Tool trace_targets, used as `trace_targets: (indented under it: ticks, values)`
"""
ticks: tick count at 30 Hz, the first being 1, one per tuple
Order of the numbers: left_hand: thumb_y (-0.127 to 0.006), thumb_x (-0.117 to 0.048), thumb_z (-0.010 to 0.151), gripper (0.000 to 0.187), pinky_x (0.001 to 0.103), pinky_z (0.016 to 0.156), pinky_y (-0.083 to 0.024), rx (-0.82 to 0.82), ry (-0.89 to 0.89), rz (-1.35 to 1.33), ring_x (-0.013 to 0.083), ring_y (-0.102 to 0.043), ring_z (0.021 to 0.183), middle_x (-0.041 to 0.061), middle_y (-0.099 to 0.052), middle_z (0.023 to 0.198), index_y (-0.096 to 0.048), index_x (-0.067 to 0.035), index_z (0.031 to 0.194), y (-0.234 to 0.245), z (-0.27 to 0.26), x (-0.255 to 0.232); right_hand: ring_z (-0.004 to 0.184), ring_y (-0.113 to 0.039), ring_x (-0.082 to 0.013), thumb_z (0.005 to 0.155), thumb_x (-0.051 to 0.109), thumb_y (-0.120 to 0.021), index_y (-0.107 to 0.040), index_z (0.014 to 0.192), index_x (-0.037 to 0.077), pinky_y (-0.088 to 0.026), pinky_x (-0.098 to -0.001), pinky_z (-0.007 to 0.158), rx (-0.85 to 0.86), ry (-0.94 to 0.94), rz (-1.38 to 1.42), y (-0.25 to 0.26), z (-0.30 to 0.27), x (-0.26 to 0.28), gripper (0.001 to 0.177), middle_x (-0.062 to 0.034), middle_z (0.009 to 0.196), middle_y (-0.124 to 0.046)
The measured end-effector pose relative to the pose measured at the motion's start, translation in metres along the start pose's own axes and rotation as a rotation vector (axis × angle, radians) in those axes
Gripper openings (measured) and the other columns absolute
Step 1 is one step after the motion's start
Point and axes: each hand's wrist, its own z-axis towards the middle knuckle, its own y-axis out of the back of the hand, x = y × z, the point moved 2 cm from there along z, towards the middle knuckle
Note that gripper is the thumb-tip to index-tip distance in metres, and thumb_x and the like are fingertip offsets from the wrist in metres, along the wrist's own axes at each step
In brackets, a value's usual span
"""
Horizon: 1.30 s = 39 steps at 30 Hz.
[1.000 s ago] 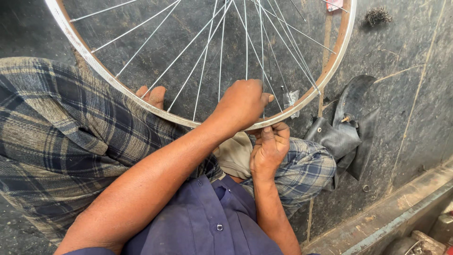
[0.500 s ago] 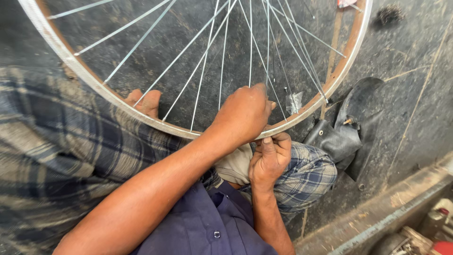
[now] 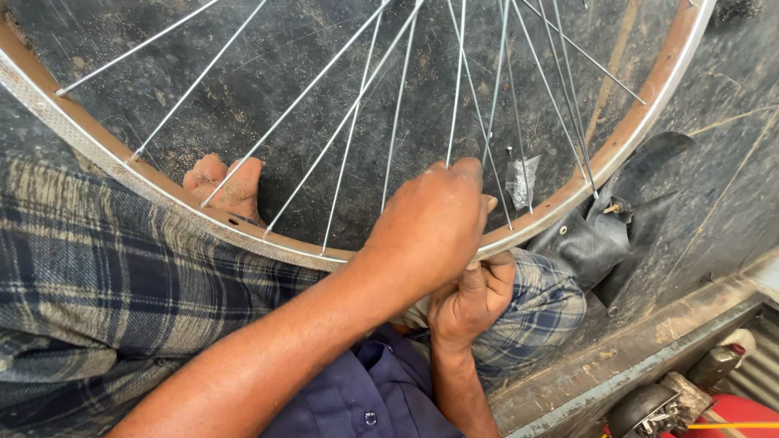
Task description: The person is sitting on the floor and repairing a bicycle wheel. They are using their hands to adjust the spokes and tighten the rim tape. The person is also using a tool to tighten the spokes.
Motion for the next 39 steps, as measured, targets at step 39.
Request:
trace_targets:
  ticks: [39]
  values:
    - [-0.063, -0.031, 0.094, 0.036, 0.057, 0.073, -0.052, -0.012, -0.033, 0.081, 0.048, -0.066, 0.082, 0.03, -0.067, 0.087, -0.067, 0.003, 0.083, -0.003, -0.0019, -0.0041, 0.099, -0.068, -0.0175, 0.1, -0.002, -0.068, -0.054, 0.112, -0.004, -0.058, -0.0306, 0.096, 0.015, -0.004, 0.12, 0.0071, 0.0054, -0.0069, 0.019, -0.0143, 0.106, -0.068]
